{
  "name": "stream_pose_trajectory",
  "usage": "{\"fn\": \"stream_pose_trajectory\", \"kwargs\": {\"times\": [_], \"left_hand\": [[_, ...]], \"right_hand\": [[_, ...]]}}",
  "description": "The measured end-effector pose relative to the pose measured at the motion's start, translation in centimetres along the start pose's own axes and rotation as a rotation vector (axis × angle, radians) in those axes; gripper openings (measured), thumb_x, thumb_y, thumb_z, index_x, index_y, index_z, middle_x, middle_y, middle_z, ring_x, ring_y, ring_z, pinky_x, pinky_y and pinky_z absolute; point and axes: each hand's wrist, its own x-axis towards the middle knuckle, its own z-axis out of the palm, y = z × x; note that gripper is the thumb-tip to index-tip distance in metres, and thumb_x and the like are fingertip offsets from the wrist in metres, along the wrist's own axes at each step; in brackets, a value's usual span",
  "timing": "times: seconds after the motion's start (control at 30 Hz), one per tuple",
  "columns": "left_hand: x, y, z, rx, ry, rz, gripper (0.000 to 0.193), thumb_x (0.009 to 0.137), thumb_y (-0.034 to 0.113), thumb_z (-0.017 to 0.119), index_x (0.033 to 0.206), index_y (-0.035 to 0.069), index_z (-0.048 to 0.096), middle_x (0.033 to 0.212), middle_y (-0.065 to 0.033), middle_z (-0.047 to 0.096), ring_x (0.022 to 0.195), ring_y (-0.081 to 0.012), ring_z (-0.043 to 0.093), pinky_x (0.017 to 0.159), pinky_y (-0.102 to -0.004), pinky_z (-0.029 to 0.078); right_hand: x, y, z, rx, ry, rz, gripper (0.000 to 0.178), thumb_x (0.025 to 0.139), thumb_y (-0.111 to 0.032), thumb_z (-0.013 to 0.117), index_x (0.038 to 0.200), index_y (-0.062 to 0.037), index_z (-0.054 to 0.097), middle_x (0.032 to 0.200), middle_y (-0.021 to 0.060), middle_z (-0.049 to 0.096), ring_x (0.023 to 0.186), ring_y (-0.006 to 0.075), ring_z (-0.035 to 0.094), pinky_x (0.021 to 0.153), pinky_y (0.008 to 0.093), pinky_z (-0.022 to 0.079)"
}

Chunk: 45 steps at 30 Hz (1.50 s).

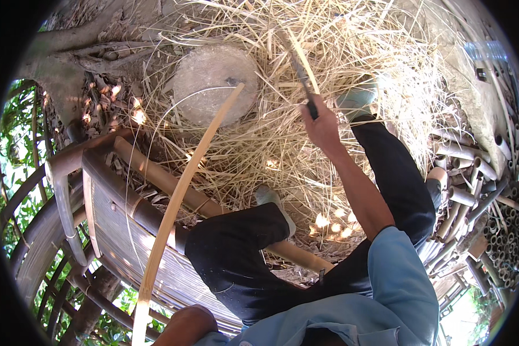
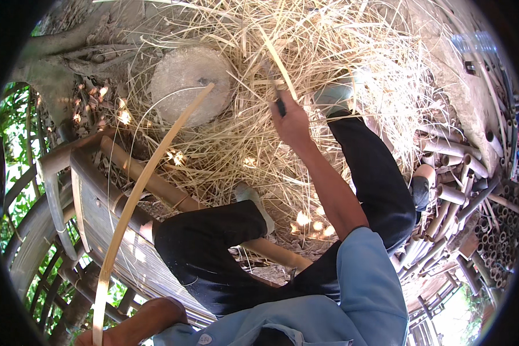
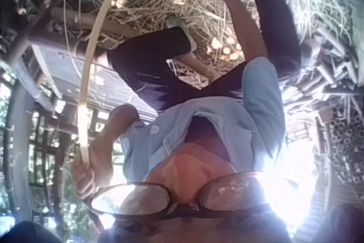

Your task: The person shaves a long strip of bamboo with a machete, sliding the blade along the length of the wood to smooth it.

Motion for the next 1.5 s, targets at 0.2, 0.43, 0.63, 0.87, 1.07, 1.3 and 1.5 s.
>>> {"fn": "stream_pose_trajectory", "kwargs": {"times": [0.2,0.43,0.63,0.87,1.07,1.3,1.5], "left_hand": [[0.4,-0.1,1.9,0.085,0.147,0.066,0.028,0.105,0.027,0.04,0.084,0.009,0.041,0.074,0.0024,0.033,0.055,-0.0057,0.036,0.049,-0.0198,0.035],[-2.5,-1.7,3.6,-0.264,-0.06,-0.167,0.027,0.104,0.028,0.044,0.083,0.011,0.041,0.071,0.0029,0.032,0.053,-0.0063,0.034,0.046,-0.0211,0.032],[-3.2,-2.5,5.1,-0.217,-0.106,-0.209,0.027,0.102,0.028,0.045,0.081,0.012,0.041,0.07,0.0025,0.033,0.054,-0.0074,0.034,0.047,-0.0221,0.032],[-4.9,-3.8,5.4,-0.22,-0.104,-0.239,0.027,0.099,0.029,0.047,0.078,0.012,0.041,0.07,0.0019,0.033,0.056,-0.0086,0.033,0.049,-0.0233,0.032],[-5.3,-4.3,5.8,-0.227,-0.104,-0.251,0.027,0.096,0.029,0.049,0.077,0.013,0.041,0.069,0.0014,0.034,0.057,-0.0097,0.033,0.051,-0.0243,0.032],[-5.5,-4.7,5.7,-0.219,-0.098,-0.258,0.027,0.094,0.029,0.05,0.074,0.013,0.041,0.069,0.0009,0.034,0.058,-0.0109,0.033,0.052,-0.0255,0.031],[-5.9,-5.2,6.0,-0.245,-0.097,-0.272,0.027,0.091,0.03,0.052,0.072,0.013,0.041,0.068,0.0004,0.035,0.059,-0.012,0.033,0.054,-0.0265,0.031]], "right_hand": [[-1.7,-3.7,1.7,-0.045,-0.198,-0.151,0.023,0.099,-0.021,0.062,0.114,-0.0073,0.053,0.08,0.0188,0.064,0.062,0.0341,0.064,0.055,0.0438,0.051],[-1.1,0.6,3.9,-0.006,-0.267,-0.141,0.024,0.098,-0.022,0.063,0.114,-0.007,0.052,0.076,0.0183,0.061,0.057,0.0319,0.061,0.052,0.043,0.051],[0.6,-0.3,5.5,0.089,-0.204,-0.122,0.028,0.097,-0.027,0.064,0.113,-0.0072,0.053,0.071,0.0156,0.063,0.056,0.0299,0.064,0.048,0.0407,0.053],[2.6,0.6,6.9,0.14,-0.022,-0.191,0.038,0.095,-0.031,0.067,0.111,-0.0011,0.05,0.071,0.0197,0.067,0.054,0.032,0.068,0.046,0.0398,0.055],[2.5,1.9,9.7,0.055,-0.095,-0.169,0.037,0.094,-0.027,0.07,0.11,-0.0002,0.049,0.073,0.0212,0.068,0.056,0.0334,0.07,0.046,0.0401,0.057],[2.3,-1.7,8.7,0.273,0.103,-0.366,0.038,0.094,-0.027,0.07,0.107,0.0003,0.047,0.066,0.0164,0.064,0.053,0.0328,0.067,0.044,0.0392,0.056],[3.0,1.2,10.5,0.049,-0.133,-0.136,0.034,0.097,-0.026,0.064,0.105,-0.0004,0.044,0.066,0.0162,0.063,0.049,0.0286,0.066,0.041,0.038,0.055]]}}
